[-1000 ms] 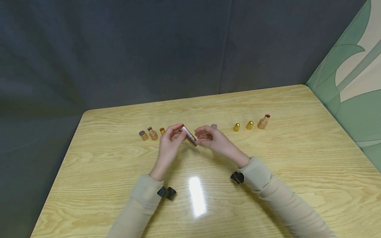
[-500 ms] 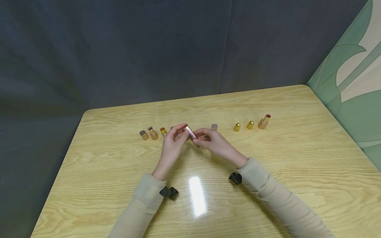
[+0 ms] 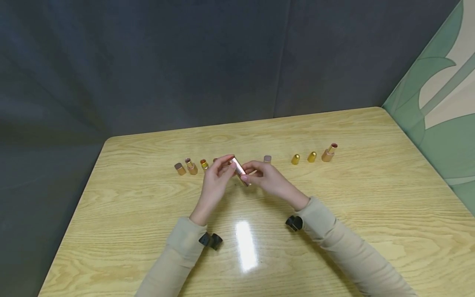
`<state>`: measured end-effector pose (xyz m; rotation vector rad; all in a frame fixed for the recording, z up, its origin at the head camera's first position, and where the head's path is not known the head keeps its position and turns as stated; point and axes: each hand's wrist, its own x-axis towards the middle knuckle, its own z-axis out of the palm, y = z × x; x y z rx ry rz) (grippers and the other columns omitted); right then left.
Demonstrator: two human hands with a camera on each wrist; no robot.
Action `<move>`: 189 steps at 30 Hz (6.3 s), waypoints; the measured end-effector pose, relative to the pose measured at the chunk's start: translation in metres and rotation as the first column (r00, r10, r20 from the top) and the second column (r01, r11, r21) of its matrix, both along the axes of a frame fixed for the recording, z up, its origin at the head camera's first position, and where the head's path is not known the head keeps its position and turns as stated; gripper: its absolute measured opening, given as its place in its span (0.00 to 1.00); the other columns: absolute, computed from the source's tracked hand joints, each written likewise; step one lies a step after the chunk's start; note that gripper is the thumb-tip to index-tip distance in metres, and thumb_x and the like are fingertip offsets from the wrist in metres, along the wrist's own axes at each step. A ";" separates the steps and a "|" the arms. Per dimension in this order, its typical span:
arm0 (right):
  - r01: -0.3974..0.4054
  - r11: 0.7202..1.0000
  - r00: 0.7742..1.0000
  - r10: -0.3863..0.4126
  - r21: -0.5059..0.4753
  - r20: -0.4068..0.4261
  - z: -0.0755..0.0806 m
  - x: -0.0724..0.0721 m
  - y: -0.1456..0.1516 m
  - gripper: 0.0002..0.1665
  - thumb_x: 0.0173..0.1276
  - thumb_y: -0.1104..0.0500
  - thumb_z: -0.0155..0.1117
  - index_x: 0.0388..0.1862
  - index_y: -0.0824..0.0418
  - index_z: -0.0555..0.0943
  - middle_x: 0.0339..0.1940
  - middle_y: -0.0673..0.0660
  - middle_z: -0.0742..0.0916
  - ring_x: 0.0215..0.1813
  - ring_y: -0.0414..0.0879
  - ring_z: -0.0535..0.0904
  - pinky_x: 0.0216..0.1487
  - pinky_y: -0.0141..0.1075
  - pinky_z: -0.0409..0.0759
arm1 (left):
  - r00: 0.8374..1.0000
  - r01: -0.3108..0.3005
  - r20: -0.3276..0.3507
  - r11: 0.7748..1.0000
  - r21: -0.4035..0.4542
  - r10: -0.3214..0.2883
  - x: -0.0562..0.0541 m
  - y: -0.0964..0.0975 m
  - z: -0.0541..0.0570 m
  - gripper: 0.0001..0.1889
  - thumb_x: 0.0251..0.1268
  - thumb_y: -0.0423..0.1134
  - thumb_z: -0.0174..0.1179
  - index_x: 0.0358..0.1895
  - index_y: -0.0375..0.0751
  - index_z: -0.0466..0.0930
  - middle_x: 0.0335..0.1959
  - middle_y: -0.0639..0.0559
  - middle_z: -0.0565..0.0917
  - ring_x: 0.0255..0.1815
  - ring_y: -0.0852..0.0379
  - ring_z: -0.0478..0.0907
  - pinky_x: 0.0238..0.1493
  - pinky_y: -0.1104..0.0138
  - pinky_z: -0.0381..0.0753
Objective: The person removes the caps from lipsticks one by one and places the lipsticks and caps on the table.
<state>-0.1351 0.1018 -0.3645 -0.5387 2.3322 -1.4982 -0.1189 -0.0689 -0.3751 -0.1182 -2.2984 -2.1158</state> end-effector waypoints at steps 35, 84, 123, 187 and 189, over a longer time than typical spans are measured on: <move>-0.064 0.998 0.997 0.065 0.007 -0.044 -0.001 -0.003 0.004 0.22 0.70 0.64 0.58 0.61 0.67 0.75 0.47 0.66 0.84 0.34 0.41 0.81 0.40 0.34 0.81 | 1.000 -0.010 0.029 0.997 0.074 0.008 -0.002 0.000 0.000 0.19 0.72 0.33 0.51 0.62 0.28 0.69 0.54 0.36 0.74 0.42 0.65 0.79 0.48 0.71 0.84; 0.134 0.988 0.989 -0.138 -0.080 -0.050 0.003 -0.015 0.037 0.17 0.72 0.62 0.55 0.55 0.71 0.73 0.42 0.62 0.81 0.37 0.32 0.77 0.41 0.30 0.79 | 0.982 -0.184 0.032 0.983 0.023 0.184 -0.011 -0.045 0.011 0.19 0.69 0.32 0.54 0.62 0.33 0.70 0.49 0.48 0.76 0.40 0.72 0.78 0.44 0.76 0.81; 0.324 0.941 0.943 -0.330 -0.100 -0.050 0.020 -0.021 0.084 0.23 0.71 0.57 0.58 0.60 0.69 0.70 0.47 0.45 0.75 0.35 0.26 0.78 0.32 0.24 0.75 | 0.948 -0.309 0.040 0.941 -0.138 0.317 -0.001 -0.110 0.011 0.19 0.68 0.34 0.56 0.60 0.34 0.73 0.40 0.68 0.76 0.38 0.75 0.78 0.43 0.80 0.79; 0.644 0.714 0.732 -0.679 -0.275 -0.052 0.027 -0.031 0.178 0.16 0.65 0.61 0.64 0.49 0.44 0.78 0.39 0.36 0.79 0.41 0.25 0.77 0.40 0.13 0.74 | 0.925 -0.243 0.199 0.906 -0.348 0.324 -0.005 -0.166 -0.005 0.23 0.69 0.38 0.57 0.65 0.38 0.68 0.54 0.55 0.76 0.46 0.75 0.72 0.47 0.86 0.74; 0.659 0.714 0.721 -0.689 -0.236 -0.072 0.026 -0.031 0.181 0.16 0.66 0.60 0.64 0.49 0.42 0.77 0.39 0.34 0.78 0.41 0.24 0.76 0.40 0.13 0.74 | 0.923 -0.241 0.207 0.906 -0.348 0.325 -0.005 -0.167 -0.006 0.24 0.69 0.38 0.57 0.65 0.38 0.68 0.51 0.59 0.75 0.45 0.75 0.72 0.47 0.85 0.75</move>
